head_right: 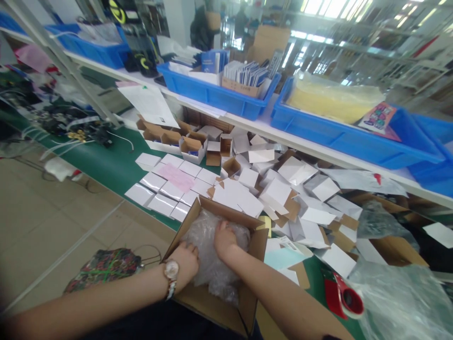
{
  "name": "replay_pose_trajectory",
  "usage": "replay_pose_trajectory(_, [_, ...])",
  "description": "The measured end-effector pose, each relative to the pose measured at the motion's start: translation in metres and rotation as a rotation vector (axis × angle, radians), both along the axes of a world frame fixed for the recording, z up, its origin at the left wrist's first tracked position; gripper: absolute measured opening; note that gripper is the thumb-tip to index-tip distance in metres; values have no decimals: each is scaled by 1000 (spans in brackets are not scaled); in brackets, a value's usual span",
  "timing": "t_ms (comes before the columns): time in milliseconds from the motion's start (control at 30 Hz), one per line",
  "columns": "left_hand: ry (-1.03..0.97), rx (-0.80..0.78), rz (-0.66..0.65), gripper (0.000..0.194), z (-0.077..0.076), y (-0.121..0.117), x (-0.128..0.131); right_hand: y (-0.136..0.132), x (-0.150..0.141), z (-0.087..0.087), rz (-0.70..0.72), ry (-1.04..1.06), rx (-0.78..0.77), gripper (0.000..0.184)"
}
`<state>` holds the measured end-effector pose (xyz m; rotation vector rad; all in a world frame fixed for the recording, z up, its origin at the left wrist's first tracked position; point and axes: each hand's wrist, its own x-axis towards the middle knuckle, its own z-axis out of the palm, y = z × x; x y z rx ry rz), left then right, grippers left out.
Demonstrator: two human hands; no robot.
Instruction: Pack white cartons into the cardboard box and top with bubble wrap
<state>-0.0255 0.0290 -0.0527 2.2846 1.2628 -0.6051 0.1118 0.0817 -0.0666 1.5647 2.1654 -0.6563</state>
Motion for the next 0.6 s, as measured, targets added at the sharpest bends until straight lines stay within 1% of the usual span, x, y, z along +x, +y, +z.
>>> replay_pose_trajectory(33, [-68,10,-25,24,16,4,-9,-1,11,10,-5,22,-8,51])
replay_pose_trajectory(67, [-180,87,-18,19,31,8,-21,-3,25,21,6,69,-17,51])
replay_pose_trajectory(100, [-293,204,32,14,43,12,-34,-6,41,33,17,123,-19,47])
replay_pose_trajectory(133, [-382,333,123,14,52,15,-48,-10,59,43,12,191,-2,36])
replay_pose_trajectory(167, [-462,449,220,17,57,17,-61,-16,79,51,-23,255,37,29])
replay_pose_trajectory(200, [-539,515,289,22,57,17,-73,-24,99,56,-108,316,109,29])
replay_pose_trajectory(233, [-602,529,328,28,54,16,-83,-34,119,58,-259,441,221,28])
replay_pose_trajectory(267, [-655,506,339,33,48,14,-90,-45,138,58,-413,543,320,26])
replay_pose_trajectory(300, [-694,460,330,36,41,11,-94,-57,153,56,-550,626,371,25])
replay_pose_trajectory(333, [-720,415,318,37,34,7,-95,-68,165,53,-656,694,402,25])
replay_pose_trajectory(367, [-740,390,315,36,28,4,-94,-79,172,52,-710,727,416,25])
replay_pose_trajectory(400, [-753,394,323,34,24,1,-91,-87,174,52,-713,740,423,24])
replay_pose_trajectory(433, [-757,423,336,31,23,-1,-88,-93,170,54,-665,732,429,23])
replay_pose_trajectory(467, [-744,468,344,28,24,-1,-84,-95,162,59,-563,700,420,22])
replay_pose_trajectory(500, [-715,515,324,24,27,-1,-79,-95,150,64,-418,641,384,22])
replay_pose_trajectory(533, [-667,545,268,22,31,0,-74,-93,136,70,-256,557,316,25])
replay_pose_trajectory(600, [-518,523,75,22,38,3,-64,-84,103,76,64,312,101,26])
